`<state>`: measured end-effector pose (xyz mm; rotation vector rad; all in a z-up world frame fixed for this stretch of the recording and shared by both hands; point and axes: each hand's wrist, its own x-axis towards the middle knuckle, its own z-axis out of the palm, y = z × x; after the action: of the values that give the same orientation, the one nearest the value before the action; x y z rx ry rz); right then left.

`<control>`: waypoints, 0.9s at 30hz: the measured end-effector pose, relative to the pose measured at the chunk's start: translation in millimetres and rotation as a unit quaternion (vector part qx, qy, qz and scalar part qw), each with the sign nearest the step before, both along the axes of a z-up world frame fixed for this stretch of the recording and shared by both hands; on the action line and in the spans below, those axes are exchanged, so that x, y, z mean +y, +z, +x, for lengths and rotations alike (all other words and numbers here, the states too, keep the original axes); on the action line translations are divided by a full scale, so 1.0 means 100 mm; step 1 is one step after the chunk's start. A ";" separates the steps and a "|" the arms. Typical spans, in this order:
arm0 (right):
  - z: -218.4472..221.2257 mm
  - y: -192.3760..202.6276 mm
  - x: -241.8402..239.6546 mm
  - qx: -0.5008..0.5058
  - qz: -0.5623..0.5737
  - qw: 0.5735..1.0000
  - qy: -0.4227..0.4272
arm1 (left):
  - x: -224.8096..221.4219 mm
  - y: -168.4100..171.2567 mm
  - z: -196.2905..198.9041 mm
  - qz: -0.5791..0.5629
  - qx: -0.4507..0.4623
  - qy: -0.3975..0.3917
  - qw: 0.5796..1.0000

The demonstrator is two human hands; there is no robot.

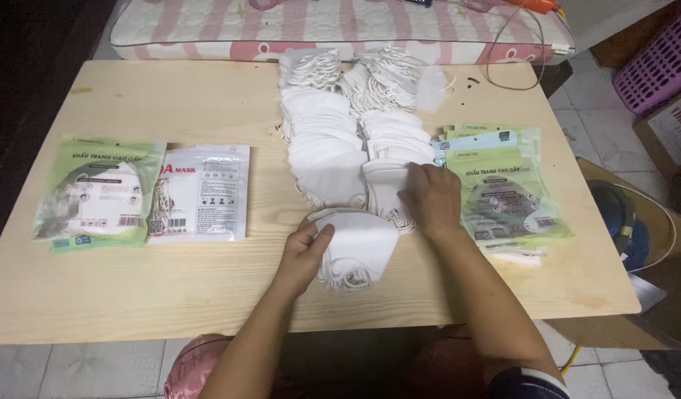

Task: Sorting and inspecting white face masks from a large stack on a wooden table.

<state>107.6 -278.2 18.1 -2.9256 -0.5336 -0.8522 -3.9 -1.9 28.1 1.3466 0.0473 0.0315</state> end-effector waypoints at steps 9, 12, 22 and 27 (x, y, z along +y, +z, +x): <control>0.16 -0.33 -0.08 -0.089 -0.051 0.995 0.018 | 0.06 -0.07 0.04 0.056 0.001 0.023 0.998; 0.03 -0.26 0.00 0.031 -0.042 0.998 -0.042 | 0.01 0.01 0.13 0.056 -0.009 0.027 0.998; 0.06 -0.15 0.01 0.039 -0.008 0.998 -0.041 | 0.10 -0.34 0.62 0.077 -0.015 -0.026 0.997; 0.20 -0.23 -0.08 0.154 0.054 0.985 -0.058 | 0.05 -0.14 0.68 0.077 0.006 -0.007 0.997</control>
<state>127.3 -286.0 -5.3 -2.9293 -0.2876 -0.4078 64.2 3.0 14.1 1.5018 0.0462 0.0152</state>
